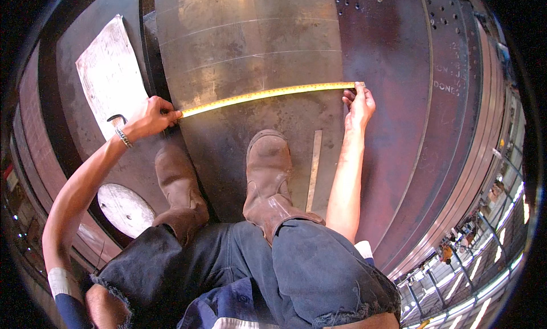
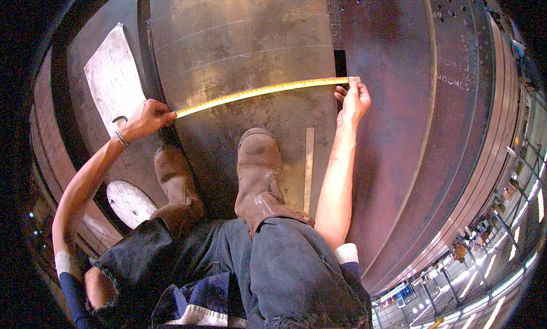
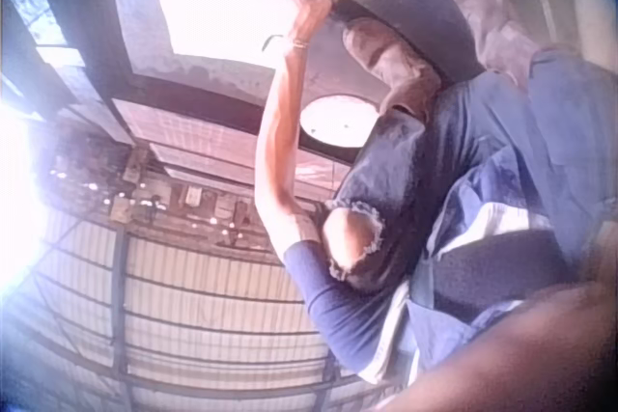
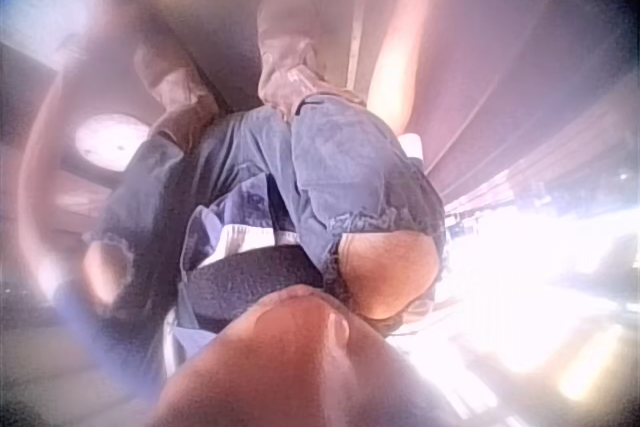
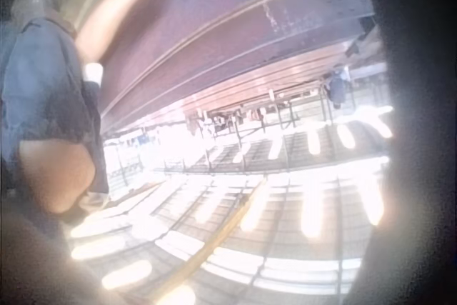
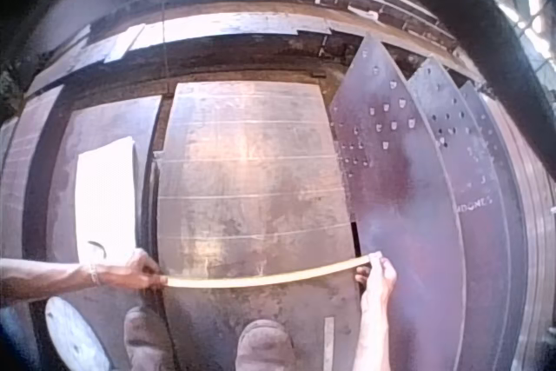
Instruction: The person measures a large metal sheet using a tape measure and marks measurements with chalk. They repeatedly measure different sections and make marks on the sheet's surface.
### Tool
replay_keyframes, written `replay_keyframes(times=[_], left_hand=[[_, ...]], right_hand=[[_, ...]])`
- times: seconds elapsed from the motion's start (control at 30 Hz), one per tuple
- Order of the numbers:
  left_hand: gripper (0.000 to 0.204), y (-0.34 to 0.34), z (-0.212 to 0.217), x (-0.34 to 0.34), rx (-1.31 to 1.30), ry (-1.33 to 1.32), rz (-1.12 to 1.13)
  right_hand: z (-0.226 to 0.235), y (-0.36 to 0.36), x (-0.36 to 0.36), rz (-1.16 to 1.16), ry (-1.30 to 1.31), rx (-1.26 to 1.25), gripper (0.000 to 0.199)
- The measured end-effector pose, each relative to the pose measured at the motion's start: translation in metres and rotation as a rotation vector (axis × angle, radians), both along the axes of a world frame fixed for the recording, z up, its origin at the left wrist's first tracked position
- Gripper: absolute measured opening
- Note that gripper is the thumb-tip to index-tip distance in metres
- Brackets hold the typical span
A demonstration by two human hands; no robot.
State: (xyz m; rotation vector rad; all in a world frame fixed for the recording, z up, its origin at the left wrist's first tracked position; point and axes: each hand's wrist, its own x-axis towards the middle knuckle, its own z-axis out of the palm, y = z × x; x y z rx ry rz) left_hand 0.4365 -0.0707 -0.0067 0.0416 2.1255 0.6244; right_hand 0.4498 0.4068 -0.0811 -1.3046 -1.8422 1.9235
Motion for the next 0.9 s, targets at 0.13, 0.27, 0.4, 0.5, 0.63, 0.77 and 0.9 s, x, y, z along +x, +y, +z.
replay_keyframes(times=[0.13, 0.27, 0.4, 0.5, 0.63, 0.77, 0.9], left_hand=[[0.036, 0.003, 0.005, -0.003, -0.032, -0.007, -0.041], [0.037, 0.001, 0.002, -0.001, 0.004, 0.009, 0.014], [0.038, 0.006, 0.006, -0.009, -0.056, 0.0, -0.04], [0.039, 0.003, 0.002, -0.009, -0.038, 0.008, -0.048], [0.037, 0.002, 0.0, -0.01, -0.027, -0.02, -0.03], [0.036, 0.004, 0.0, -0.013, -0.024, -0.063, -0.03], [0.036, 0.0, -0.001, -0.015, 0.005, -0.099, -0.022]], right_hand=[[0.001, 0.0, 0.0, -0.007, -0.008, 0.005, 0.014], [0.0, -0.001, -0.004, -0.006, -0.005, 0.011, 0.013], [0.0, 0.0, -0.009, -0.005, -0.001, 0.005, 0.014], [0.001, -0.001, -0.009, -0.003, -0.005, -0.003, 0.014], [0.003, -0.002, -0.01, 0.026, -0.002, 0.0, 0.014], [0.003, -0.001, -0.009, 0.032, -0.017, 0.017, 0.014], [0.001, -0.003, -0.011, 0.04, -0.017, 0.049, 0.015]])
